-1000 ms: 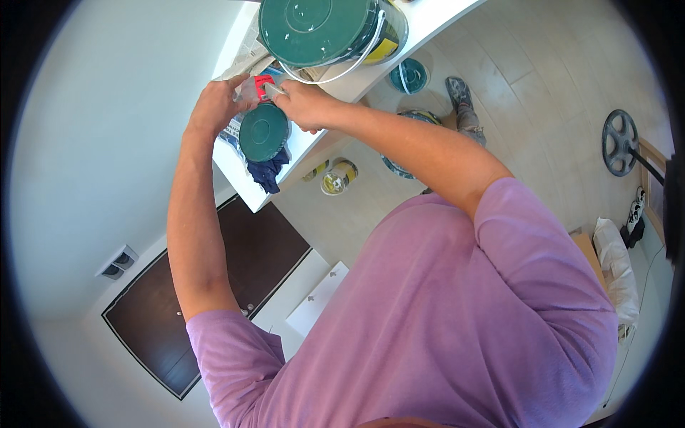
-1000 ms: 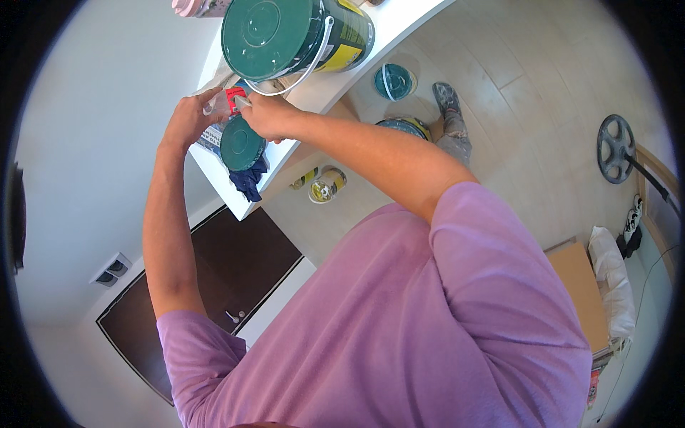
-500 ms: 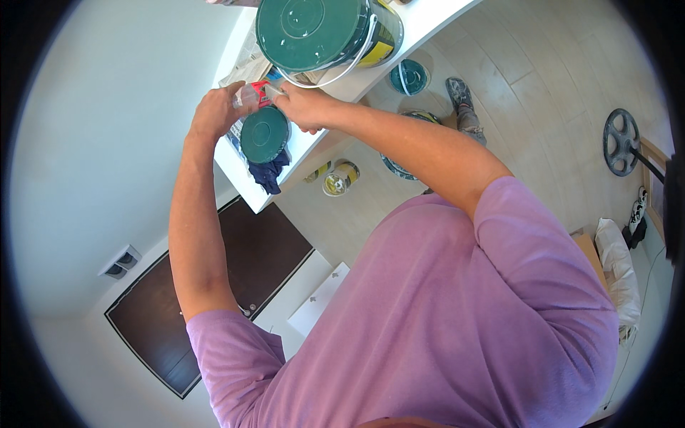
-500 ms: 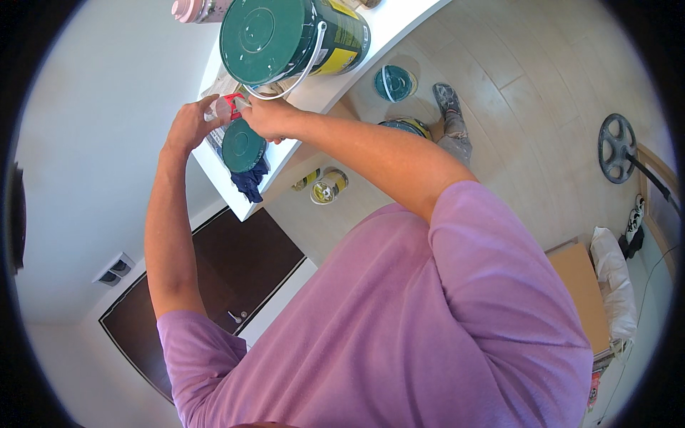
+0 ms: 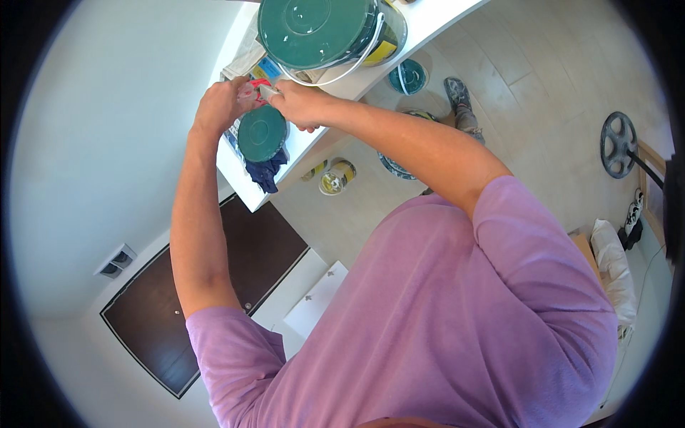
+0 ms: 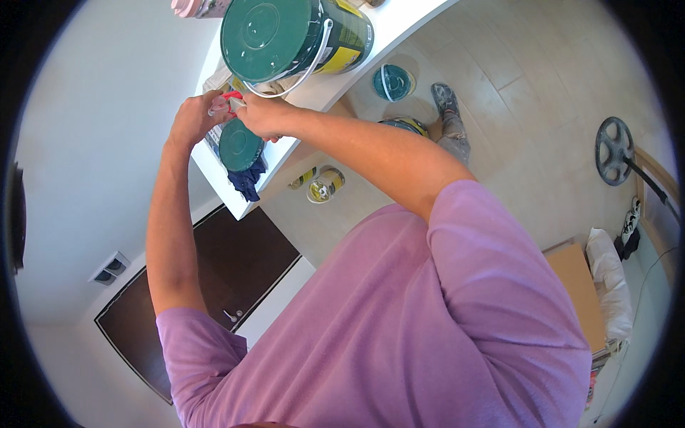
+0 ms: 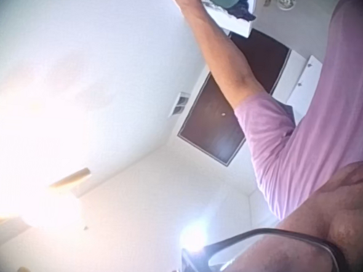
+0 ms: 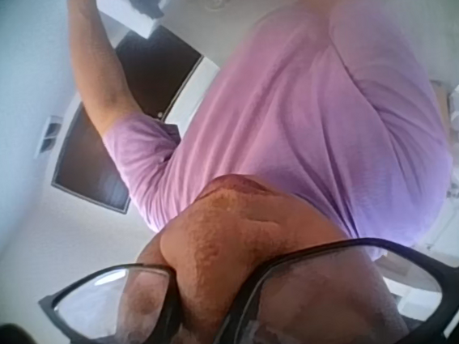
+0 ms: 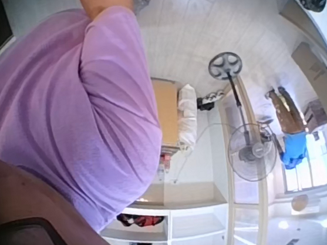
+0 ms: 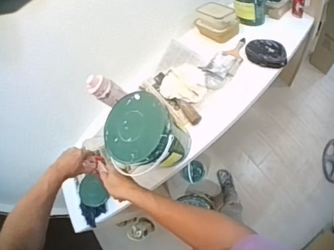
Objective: The person organizes paint supplies on a countertop, then uses a syringe to draw liquid from a bottle and inject it into a paint can. They handle a cloth, paintbrush, and various containers while preparing materials.
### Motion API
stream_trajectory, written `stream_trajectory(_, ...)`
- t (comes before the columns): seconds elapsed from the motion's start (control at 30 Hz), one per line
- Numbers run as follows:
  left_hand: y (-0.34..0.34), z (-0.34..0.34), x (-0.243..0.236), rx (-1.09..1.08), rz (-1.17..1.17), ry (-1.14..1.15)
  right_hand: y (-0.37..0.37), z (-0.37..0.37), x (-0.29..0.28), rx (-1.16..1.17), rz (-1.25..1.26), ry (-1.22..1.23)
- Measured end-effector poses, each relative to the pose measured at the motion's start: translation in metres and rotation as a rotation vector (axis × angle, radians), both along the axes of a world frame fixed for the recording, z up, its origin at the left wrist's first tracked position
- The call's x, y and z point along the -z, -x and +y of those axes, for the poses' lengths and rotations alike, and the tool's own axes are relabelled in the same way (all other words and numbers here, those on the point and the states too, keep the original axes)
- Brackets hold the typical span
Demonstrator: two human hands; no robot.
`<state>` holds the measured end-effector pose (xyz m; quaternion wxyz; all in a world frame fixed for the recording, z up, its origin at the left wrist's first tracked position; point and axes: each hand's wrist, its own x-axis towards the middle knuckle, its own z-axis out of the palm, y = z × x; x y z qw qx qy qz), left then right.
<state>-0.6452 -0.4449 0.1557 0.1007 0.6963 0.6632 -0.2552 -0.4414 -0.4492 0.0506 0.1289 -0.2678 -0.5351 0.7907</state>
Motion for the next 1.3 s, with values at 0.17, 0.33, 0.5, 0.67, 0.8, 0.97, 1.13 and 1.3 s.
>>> stream_trajectory(0.17,-0.005,-0.002,-0.003,-0.035,-0.004,-0.018,0.001,0.0,-0.002,0.003,-0.007,-0.017)
stream_trajectory(0.33,-0.017,0.005,-0.009,-0.095,-0.016,0.058,0.002,-0.004,-0.008,0.062,-0.062,-0.028)
stream_trajectory(0.5,-0.018,0.003,-0.014,-0.116,-0.038,0.086,0.0,-0.004,-0.011,0.04,-0.078,-0.047)
stream_trajectory(0.67,-0.008,0.0,-0.009,-0.12,-0.035,0.079,0.002,-0.006,-0.01,0.06,-0.049,-0.077)
stream_trajectory(0.8,-0.004,0.002,-0.004,-0.106,-0.016,0.014,0.009,-0.001,-0.002,0.034,-0.058,-0.064)
stream_trajectory(0.97,-0.006,0.01,-0.002,-0.052,0.017,0.04,0.011,0.008,-0.003,0.015,-0.075,-0.059)
stream_trajectory(1.13,-0.003,0.011,0.0,-0.025,0.022,0.02,0.015,0.01,0.001,0.062,-0.066,-0.065)
stream_trajectory(1.3,-0.003,0.008,0.0,0.004,0.008,-0.011,0.014,0.012,0.003,0.013,-0.076,-0.097)
